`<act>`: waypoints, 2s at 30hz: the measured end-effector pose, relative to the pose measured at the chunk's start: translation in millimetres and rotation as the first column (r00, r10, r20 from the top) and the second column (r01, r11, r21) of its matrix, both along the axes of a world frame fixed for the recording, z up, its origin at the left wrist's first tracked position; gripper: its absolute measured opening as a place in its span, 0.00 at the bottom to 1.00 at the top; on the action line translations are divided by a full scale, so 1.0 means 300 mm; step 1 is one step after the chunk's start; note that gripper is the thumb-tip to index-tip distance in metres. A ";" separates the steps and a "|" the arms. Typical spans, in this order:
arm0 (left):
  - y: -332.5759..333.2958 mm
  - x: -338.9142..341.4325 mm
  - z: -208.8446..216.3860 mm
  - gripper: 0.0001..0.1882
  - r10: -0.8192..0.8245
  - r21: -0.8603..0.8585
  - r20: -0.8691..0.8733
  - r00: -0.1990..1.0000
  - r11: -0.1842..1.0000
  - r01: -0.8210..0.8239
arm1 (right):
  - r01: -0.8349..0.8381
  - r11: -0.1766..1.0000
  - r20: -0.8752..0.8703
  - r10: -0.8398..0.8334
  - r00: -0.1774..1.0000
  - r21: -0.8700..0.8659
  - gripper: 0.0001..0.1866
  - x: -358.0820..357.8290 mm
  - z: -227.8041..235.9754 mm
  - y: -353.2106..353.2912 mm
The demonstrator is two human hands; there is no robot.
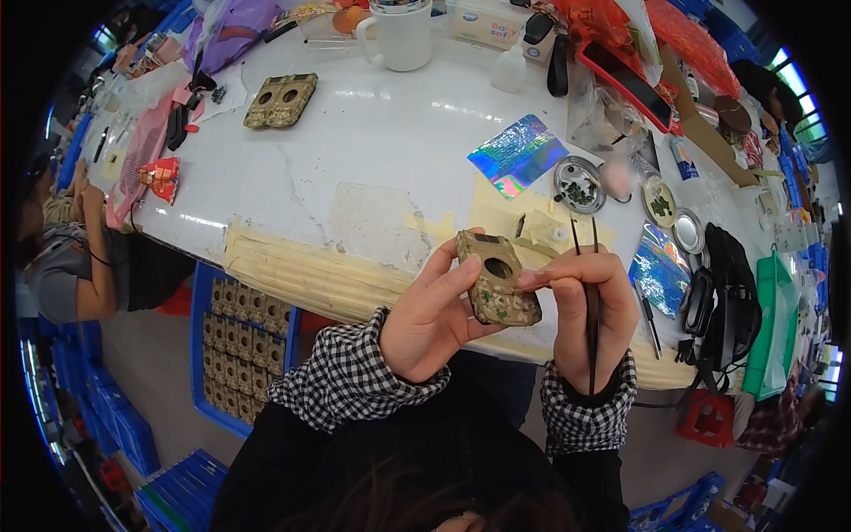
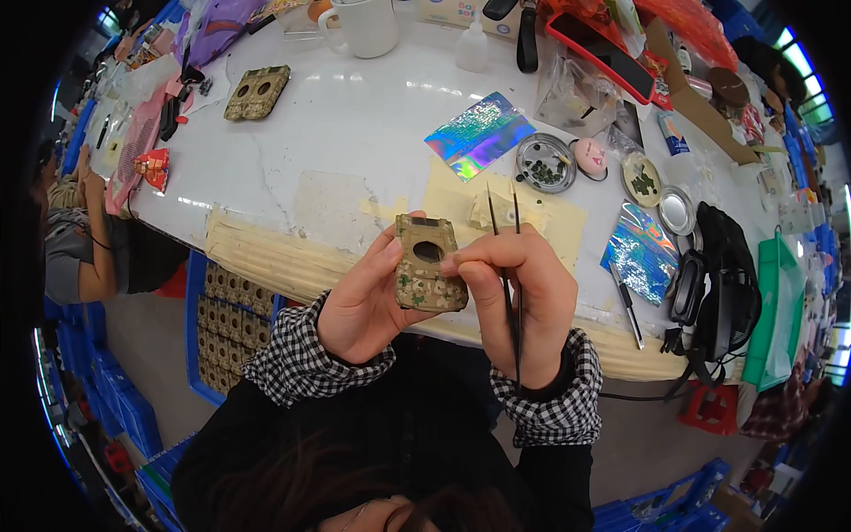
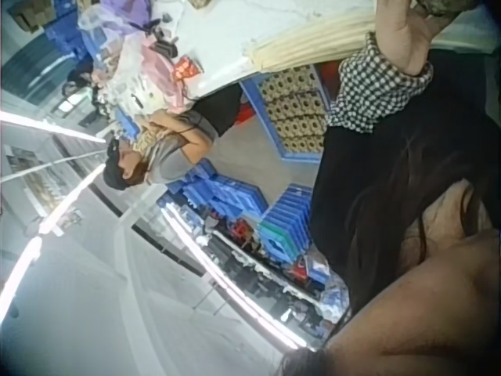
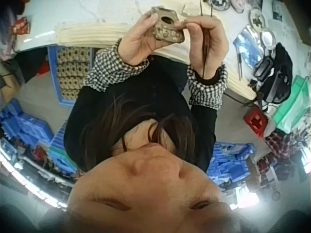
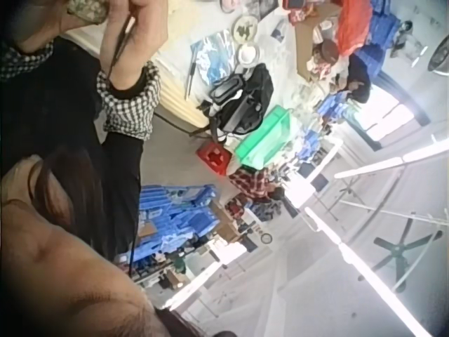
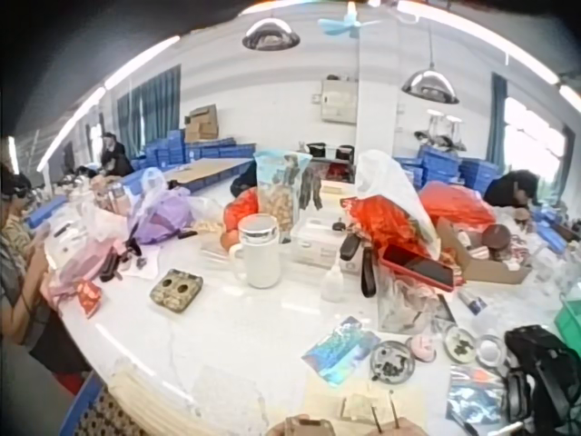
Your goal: Painting and detailing a small toy tank turret with a brush and using tweezers to handle small parts.
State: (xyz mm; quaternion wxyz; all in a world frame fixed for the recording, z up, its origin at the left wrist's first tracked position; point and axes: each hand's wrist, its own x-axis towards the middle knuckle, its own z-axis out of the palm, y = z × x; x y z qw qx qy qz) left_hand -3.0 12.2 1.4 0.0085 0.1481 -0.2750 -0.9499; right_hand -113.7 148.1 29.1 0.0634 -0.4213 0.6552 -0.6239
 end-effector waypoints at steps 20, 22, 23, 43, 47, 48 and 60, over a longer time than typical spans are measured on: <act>-0.043 -0.004 -0.027 0.23 0.147 0.036 -0.036 0.988 0.989 -0.146 | 0.523 0.852 -0.649 -0.392 0.652 0.010 0.06 -0.113 -0.039 0.031; -0.042 -0.001 -0.026 0.23 0.134 0.027 -0.028 0.991 0.991 -0.133 | 0.455 0.882 -0.506 -0.449 0.737 -0.120 0.05 -0.065 -0.023 0.041; -0.038 -0.002 -0.023 0.24 0.122 0.028 -0.022 0.992 0.992 -0.122 | 0.379 0.917 -0.498 -0.387 0.776 -0.122 0.06 -0.043 -0.002 0.055; -0.008 -0.003 0.009 0.24 0.017 0.032 -0.005 1.000 0.999 -0.017 | 0.014 1.000 -0.110 -0.015 0.994 -0.015 0.03 0.003 -0.016 -0.020; -0.009 -0.001 0.009 0.24 0.021 0.031 -0.004 1.000 0.999 -0.021 | 0.023 1.000 -0.104 -0.024 0.994 -0.006 0.04 0.006 -0.017 -0.024; -0.009 -0.002 0.009 0.24 0.019 0.028 -0.004 1.000 0.999 -0.019 | 0.025 1.000 -0.105 -0.025 0.994 -0.001 0.04 0.006 -0.016 -0.024; -0.014 -0.002 0.003 0.23 0.024 0.042 -0.005 1.000 0.999 -0.024 | 0.004 0.998 0.007 -0.004 1.000 -0.059 0.03 -0.003 -0.015 -0.015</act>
